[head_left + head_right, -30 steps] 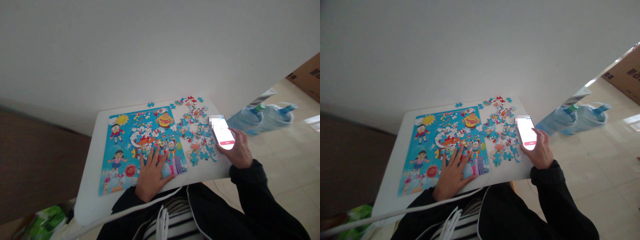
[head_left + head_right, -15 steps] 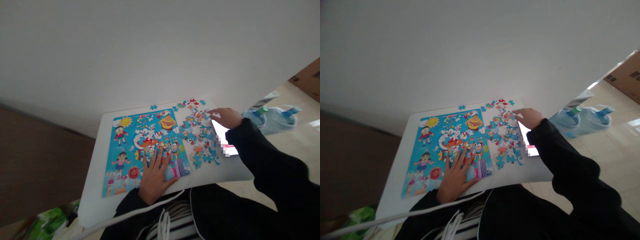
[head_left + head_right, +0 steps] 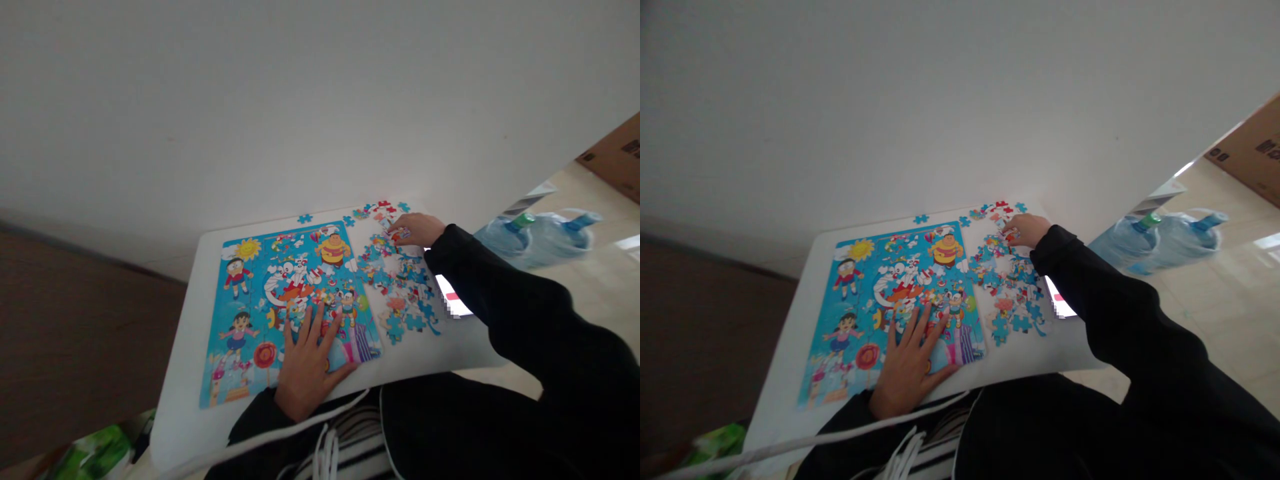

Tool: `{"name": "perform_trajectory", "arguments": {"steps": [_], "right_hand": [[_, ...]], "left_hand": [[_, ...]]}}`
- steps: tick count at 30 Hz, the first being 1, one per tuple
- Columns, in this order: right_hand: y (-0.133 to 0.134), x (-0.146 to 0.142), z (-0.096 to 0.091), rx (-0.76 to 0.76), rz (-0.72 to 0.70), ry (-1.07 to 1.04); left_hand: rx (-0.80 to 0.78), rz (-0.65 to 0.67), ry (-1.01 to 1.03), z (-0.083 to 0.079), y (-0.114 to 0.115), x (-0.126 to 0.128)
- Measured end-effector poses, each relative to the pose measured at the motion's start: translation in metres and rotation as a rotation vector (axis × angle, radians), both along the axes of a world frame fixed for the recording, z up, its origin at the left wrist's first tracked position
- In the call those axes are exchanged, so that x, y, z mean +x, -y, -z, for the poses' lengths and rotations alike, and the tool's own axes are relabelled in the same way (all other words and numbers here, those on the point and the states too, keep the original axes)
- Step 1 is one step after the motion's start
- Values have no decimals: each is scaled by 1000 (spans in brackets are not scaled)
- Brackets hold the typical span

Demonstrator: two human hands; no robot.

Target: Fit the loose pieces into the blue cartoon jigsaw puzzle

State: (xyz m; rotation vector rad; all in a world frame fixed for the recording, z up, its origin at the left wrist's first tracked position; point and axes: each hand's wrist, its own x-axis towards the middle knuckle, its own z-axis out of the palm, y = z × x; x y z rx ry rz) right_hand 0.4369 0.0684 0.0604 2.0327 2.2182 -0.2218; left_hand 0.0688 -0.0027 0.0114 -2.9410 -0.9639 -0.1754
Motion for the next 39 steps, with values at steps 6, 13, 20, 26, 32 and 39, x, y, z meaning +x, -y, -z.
{"name": "perform_trajectory", "arguments": {"steps": [6, 13, 20, 26, 32, 39], "right_hand": [[-9, -15, 3, 45, -48, -56], [-12, -27, 7, 26, -92, -69], [-1, -28, 8, 48, -71, -59], [13, -36, -4, 62, -48, -7], [59, -34, -10, -3, -50, -112], [137, -68, 4, 46, -61, -247]], "left_hand": [[-2, 8, 8, 0, -1, 0], [-34, -1, 3, -3, 0, 1], [-64, -8, -4, -4, 1, 3], [-56, -8, 13, -3, 0, 2], [-62, -13, 7, -5, 1, 1], [-67, -65, -19, -5, 1, 1]]}}
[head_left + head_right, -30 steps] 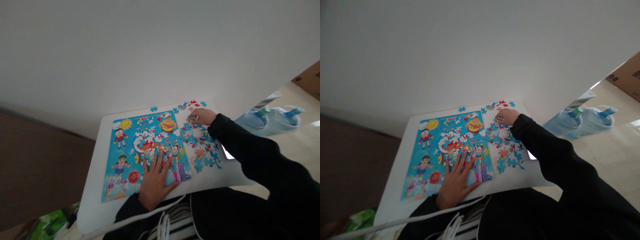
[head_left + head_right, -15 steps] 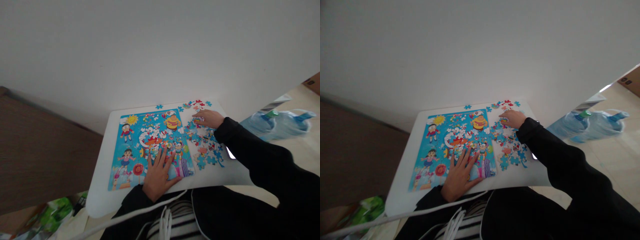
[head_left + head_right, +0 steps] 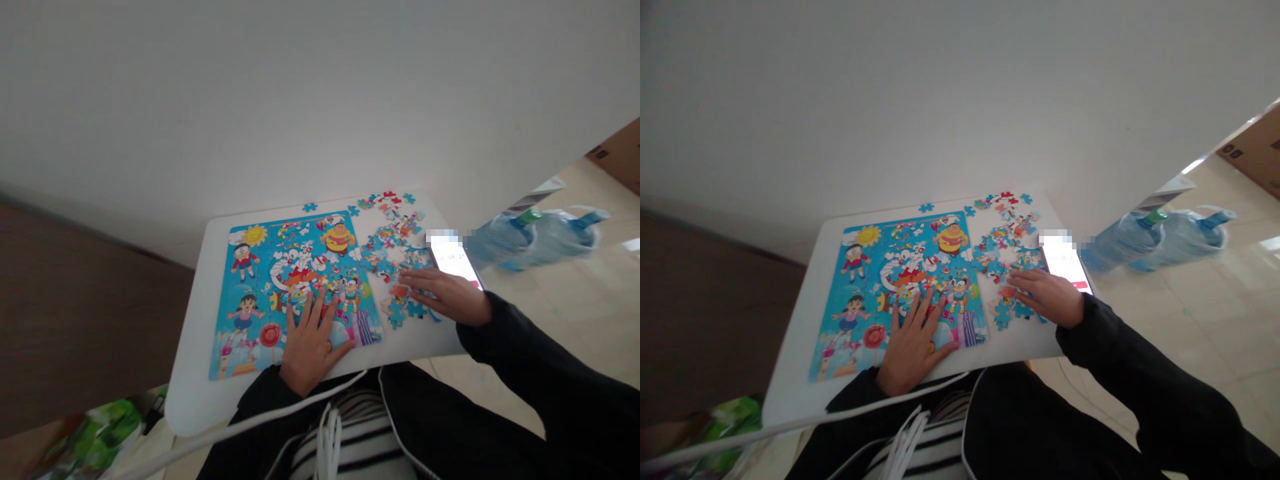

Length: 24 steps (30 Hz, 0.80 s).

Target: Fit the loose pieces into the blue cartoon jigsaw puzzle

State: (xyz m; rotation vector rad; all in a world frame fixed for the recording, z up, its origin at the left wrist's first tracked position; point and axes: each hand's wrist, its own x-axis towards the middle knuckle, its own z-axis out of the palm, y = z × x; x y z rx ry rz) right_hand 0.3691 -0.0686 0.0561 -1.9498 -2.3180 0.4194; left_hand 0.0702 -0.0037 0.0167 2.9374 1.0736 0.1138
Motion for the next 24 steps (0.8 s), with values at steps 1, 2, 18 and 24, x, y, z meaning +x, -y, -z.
{"name": "perform_trajectory", "arguments": {"steps": [1, 2, 18, 24], "right_hand": [[5, -5, 2, 26, -7, 0], [6, -8, 3, 57, -11, 0], [-38, -21, 7, 73, 251, 190], [-49, -24, 5, 105, 206, 186]], "left_hand": [[3, -4, -4, 0, 0, 0], [6, -6, -7, 0, 0, 1], [-6, -26, -24, 0, 2, 0], [-11, -53, 6, -22, -5, 3]]}}
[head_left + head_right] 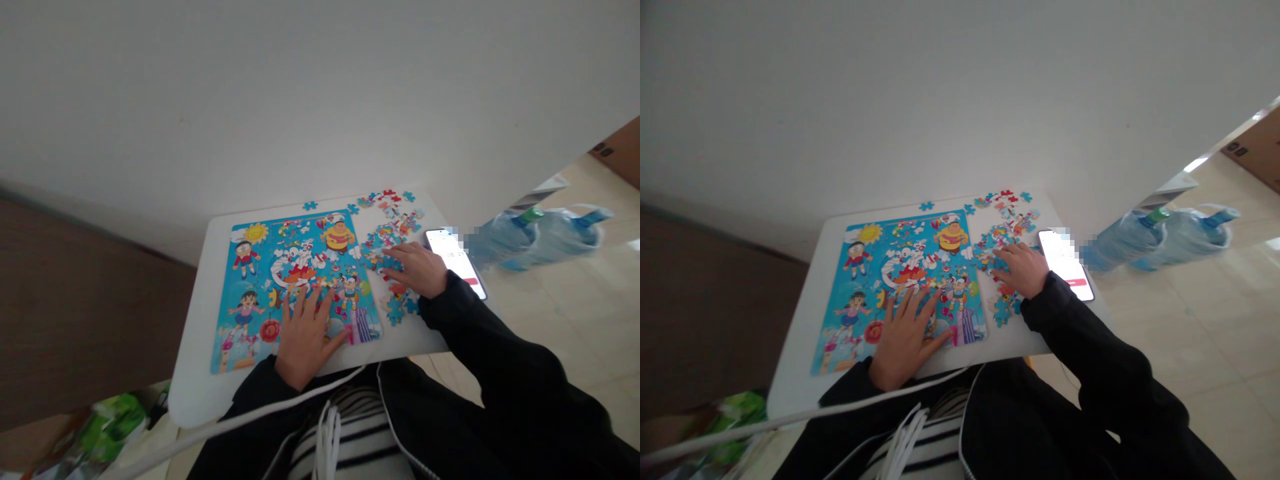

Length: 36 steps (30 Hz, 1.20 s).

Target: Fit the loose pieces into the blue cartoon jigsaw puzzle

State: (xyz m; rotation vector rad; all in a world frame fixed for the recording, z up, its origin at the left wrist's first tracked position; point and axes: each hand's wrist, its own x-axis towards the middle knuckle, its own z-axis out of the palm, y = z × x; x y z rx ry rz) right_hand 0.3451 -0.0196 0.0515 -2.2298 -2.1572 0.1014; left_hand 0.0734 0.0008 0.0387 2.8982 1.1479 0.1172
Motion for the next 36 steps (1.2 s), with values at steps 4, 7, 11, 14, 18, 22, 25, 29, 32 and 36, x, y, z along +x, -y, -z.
{"name": "perform_trajectory", "arguments": {"steps": [4, 7, 11, 14, 18, 22, 25, 29, 32, 36], "right_hand": [[-12, -9, 2, -60, -77, -16], [-14, -11, 3, -67, -29, -9], [-12, -7, 3, -33, 13, -54], [-17, -4, -2, 10, 31, -306], [-49, 0, -8, 25, 25, -623], [-92, -4, -3, -86, 4, -469], [-109, -8, 5, -76, 8, -392], [-108, -9, 8, -24, -12, -332], [-99, -7, 7, 2, -56, -298], [-93, -9, 8, -3, -156, -263]], "left_hand": [[-10, 26, -18, -19, -15, 15], [15, 75, -18, -21, -30, 33], [-15, 92, -63, -11, -45, 50], [-65, 107, -90, -9, -48, 49], [-97, 135, -87, -20, -49, 41], [-95, 155, -119, -33, -54, 43], [-93, 148, -94, -33, -60, 50], [-81, 152, 9, -23, -67, 60], [-94, 150, 32, -13, -71, 65], [-116, 115, 1, -1, -75, 70]]}}
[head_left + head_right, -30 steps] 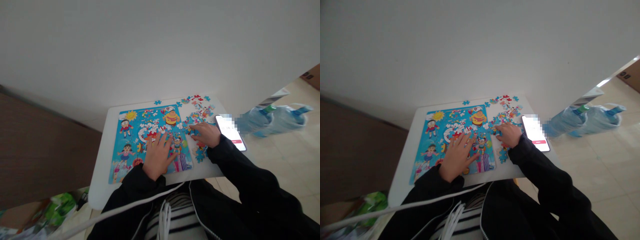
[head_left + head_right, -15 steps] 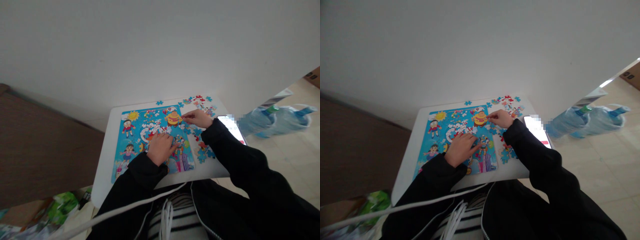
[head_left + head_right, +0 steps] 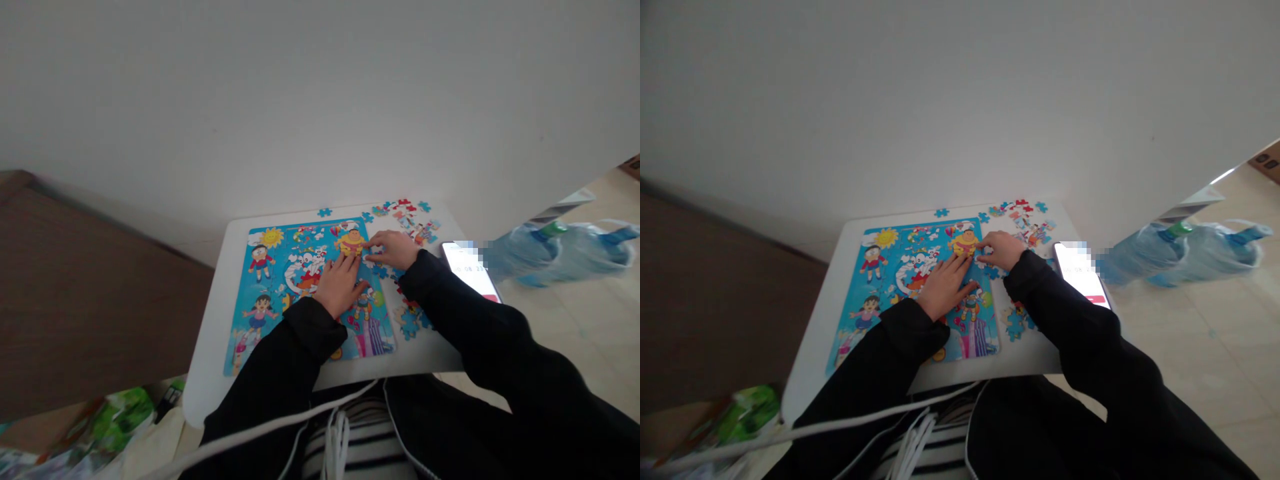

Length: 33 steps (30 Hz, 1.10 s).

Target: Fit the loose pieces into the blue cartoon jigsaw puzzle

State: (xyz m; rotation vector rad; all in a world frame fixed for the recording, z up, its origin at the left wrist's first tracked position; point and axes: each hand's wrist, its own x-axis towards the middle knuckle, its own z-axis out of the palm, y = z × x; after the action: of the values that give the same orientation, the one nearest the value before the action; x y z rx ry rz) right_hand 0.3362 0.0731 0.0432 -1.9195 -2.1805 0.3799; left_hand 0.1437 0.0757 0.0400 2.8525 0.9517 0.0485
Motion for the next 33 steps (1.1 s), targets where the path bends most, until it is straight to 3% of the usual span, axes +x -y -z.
{"name": "perform_trajectory", "arguments": {"steps": [20, 24, 27, 30, 33], "right_hand": [[1, -9, 0, -25, -79, 148], [4, -8, -9, -17, -111, 195], [12, 5, -21, 83, -86, 180], [29, 21, -35, 155, 0, 157], [55, 32, -42, 124, 17, 166]], "left_hand": [[19, 26, -13, 7, -2, 0], [22, 28, -7, 7, -1, 0], [9, 25, -22, 6, -1, 1], [6, 14, -29, 5, -2, 2], [11, 8, -14, 6, -4, 2]]}}
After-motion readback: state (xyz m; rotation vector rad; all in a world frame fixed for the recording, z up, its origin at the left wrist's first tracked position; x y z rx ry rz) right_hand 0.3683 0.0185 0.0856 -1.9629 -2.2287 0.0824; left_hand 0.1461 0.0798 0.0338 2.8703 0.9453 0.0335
